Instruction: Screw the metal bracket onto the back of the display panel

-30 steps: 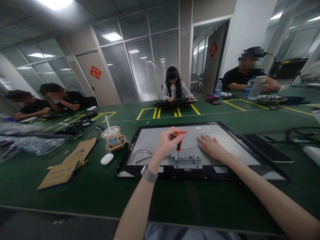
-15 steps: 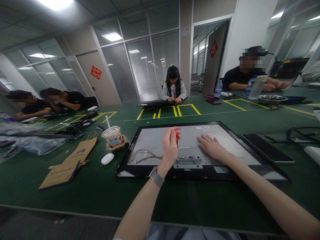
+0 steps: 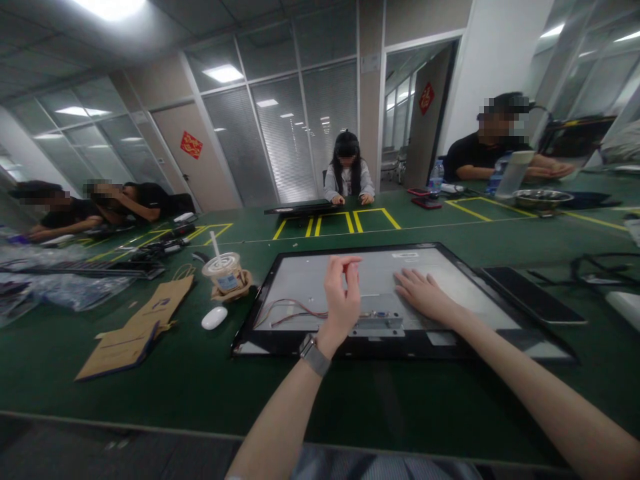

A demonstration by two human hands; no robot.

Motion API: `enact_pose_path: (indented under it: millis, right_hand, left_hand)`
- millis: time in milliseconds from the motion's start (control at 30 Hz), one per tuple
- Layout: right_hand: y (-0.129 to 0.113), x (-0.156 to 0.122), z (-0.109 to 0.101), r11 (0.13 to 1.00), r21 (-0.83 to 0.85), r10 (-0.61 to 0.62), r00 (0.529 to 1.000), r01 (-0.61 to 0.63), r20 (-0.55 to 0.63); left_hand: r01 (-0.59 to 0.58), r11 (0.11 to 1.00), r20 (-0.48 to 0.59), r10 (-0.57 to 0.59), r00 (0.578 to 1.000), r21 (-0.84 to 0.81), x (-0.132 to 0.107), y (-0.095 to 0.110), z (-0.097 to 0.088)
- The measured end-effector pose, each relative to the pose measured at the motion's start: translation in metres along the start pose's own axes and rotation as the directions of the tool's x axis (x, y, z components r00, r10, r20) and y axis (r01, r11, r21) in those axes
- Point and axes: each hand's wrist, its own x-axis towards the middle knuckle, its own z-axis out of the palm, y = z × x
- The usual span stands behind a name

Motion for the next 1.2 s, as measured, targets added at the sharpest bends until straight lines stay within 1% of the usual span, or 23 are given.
enact_pose_path:
  millis: [100,200,267,367,433,600,700,900,1000,1033,1100,1133,1167,1200]
  right_hand:
    - [0.002,0.001,0.002,1.0,0.014,-0.003,1.0,0.003,-0.014]
    - [0.003,0.002,0.005,1.0,0.017,-0.006,1.0,0.007,-0.027]
    - [0.003,0.002,0.006,1.0,0.011,-0.002,1.0,0.003,-0.027]
    - [0.003,0.002,0.006,1.0,0.009,0.005,1.0,-0.004,-0.019]
    - [0.003,0.002,0.005,1.0,0.007,0.008,1.0,-0.007,-0.008]
    - [0.003,0.001,0.006,1.0,0.018,0.008,1.0,-0.008,-0.019]
    - [0.004,0.001,0.007,1.0,0.018,0.0,1.0,0.0,-0.026]
    - [0.004,0.002,0.008,1.0,-0.005,0.014,1.0,-0.014,-0.013]
    - [0.003,0.002,0.008,1.0,-0.003,0.018,1.0,-0.019,-0.012]
    - [0.003,0.002,0.008,1.0,-0.005,0.019,1.0,-0.019,-0.011]
    - [0.002,0.002,0.007,1.0,-0.015,0.016,1.0,-0.016,-0.006]
    - [0.002,0.002,0.006,1.0,-0.02,0.014,1.0,-0.014,-0.003]
    - [0.001,0.002,0.005,1.0,-0.021,0.014,1.0,-0.014,-0.002]
    - [0.001,0.002,0.004,1.0,-0.019,0.014,1.0,-0.014,-0.002]
  left_hand:
    - [0.029,0.998,0.002,-0.029,1.0,-0.059,-0.002,-0.003,0.001]
    - [-0.029,1.0,-0.004,0.029,1.0,-0.003,-0.001,-0.003,0.001]
    - [-0.053,0.998,-0.037,0.054,0.998,0.046,0.0,-0.001,0.001]
    - [-0.019,0.997,-0.106,0.027,0.994,0.071,0.002,0.0,0.003]
    - [0.002,0.997,-0.12,0.007,0.993,0.071,0.001,0.001,0.003]
    - [0.004,0.999,-0.073,-0.001,0.997,0.032,0.0,0.003,0.001]
    - [0.001,1.0,-0.064,-0.001,0.998,0.014,-0.001,0.005,0.0]
    - [0.001,1.0,-0.025,-0.001,1.0,-0.015,-0.005,0.006,0.002]
    - [0.005,0.997,0.023,-0.003,1.0,-0.078,-0.007,0.006,0.003]
    - [0.026,0.994,0.047,-0.021,0.999,-0.106,-0.006,0.005,0.003]
    - [0.105,0.982,0.145,-0.082,0.986,-0.159,-0.002,0.003,0.001]
    - [0.156,0.972,0.229,-0.114,0.967,-0.175,0.002,0.002,-0.001]
    - [0.204,0.964,0.347,-0.136,0.928,-0.168,0.006,0.001,-0.004]
    - [0.249,0.954,0.456,-0.149,0.878,-0.167,0.011,0.0,-0.008]
